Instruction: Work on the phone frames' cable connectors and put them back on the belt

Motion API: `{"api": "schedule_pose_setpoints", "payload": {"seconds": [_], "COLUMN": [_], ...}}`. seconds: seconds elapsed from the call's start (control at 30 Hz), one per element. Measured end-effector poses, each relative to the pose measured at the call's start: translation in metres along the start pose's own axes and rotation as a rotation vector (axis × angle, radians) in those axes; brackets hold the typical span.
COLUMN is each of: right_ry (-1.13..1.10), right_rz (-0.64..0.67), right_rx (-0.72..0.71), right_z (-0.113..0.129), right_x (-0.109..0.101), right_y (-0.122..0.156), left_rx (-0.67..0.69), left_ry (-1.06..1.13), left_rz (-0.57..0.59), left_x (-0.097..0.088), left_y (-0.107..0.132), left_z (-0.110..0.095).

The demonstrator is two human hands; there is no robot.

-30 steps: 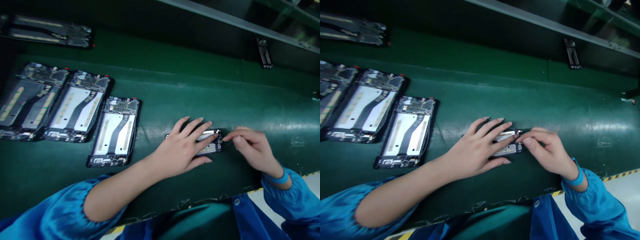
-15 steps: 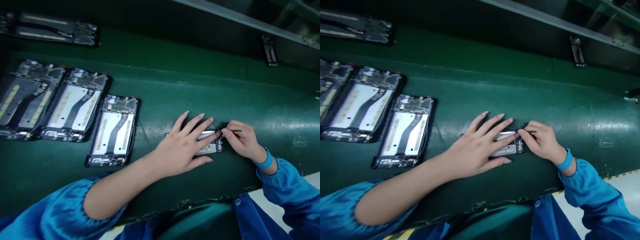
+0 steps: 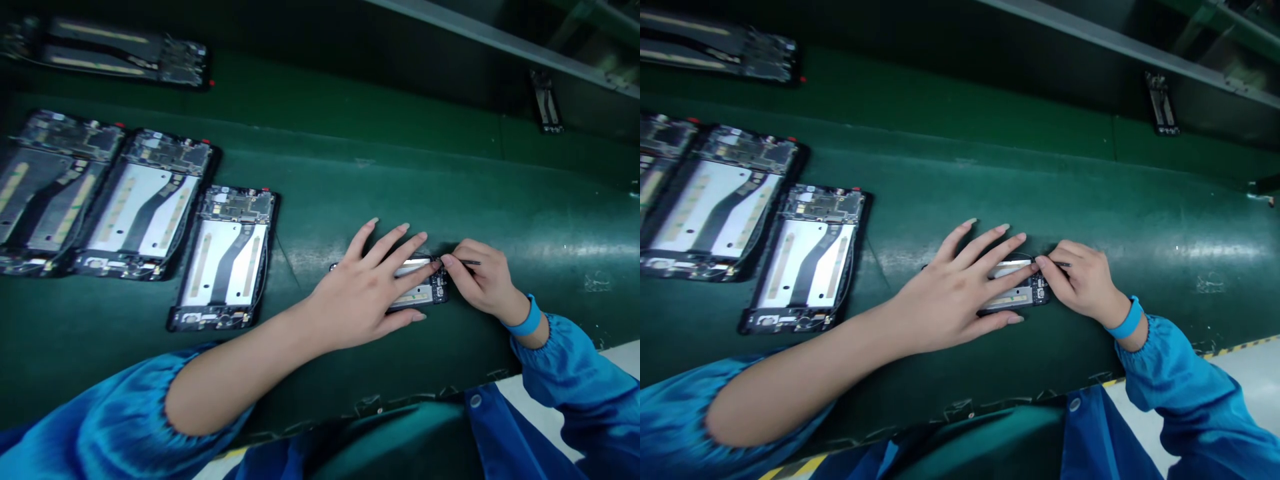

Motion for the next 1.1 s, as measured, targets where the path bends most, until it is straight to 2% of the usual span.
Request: {"api": "schedule_pose_setpoints", "payload": {"seconds": [0.1,0.27,0.4,0.5,0.6,0.67,0.73,0.9,1.1], "right_ry": [0.04,-0.007,-0.048,-0.239,-0.473,-0.537,-0.561,-0.583,-0.518], "right_rz": [0.018,-0.022,0.007,0.14,0.377,0.543,0.634,0.582,0.586], "right_rx": [0.005,0.018,0.193,0.416,0.653,0.738,0.769,0.821,0.799], "right_z": [-0.001,0.003,-0.002,-0.011,-0.015,-0.011,-0.006,-0.001,-0.003], "right_x": [0.001,0.001,-0.004,-0.013,-0.022,-0.026,-0.026,-0.022,-0.02], "right_y": [0.002,-0.001,-0.016,-0.032,-0.042,-0.042,-0.039,-0.031,-0.037], "left_rx": [0.004,0.005,-0.06,-0.11,-0.054,0.008,0.046,0.062,0.052], "left_ry": [-0.003,0.038,0.07,0.067,0.033,0.019,0.017,0.032,0.086], "left_rz": [0.006,-0.002,-0.016,-0.03,-0.026,-0.024,-0.031,-0.047,-0.037], "left_x": [0.0,0.0,-0.002,-0.003,-0.004,-0.003,-0.002,0.001,0.001], "left_y": [0.001,0.0,-0.003,-0.005,-0.004,-0.002,0.0,0.003,0.002], "left_z": [0.0,0.001,0.0,-0.002,-0.003,-0.003,-0.004,-0.006,-0.008]}}
Point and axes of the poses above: each hand's wrist, its own y-axis away from the middle knuckle, its own x-axis out of the palm, z = x × y, the point moved 1 cm from there along -y, towards the middle knuckle, and after that the axes turned 12 degrees about -x, right-handed, at the moved point
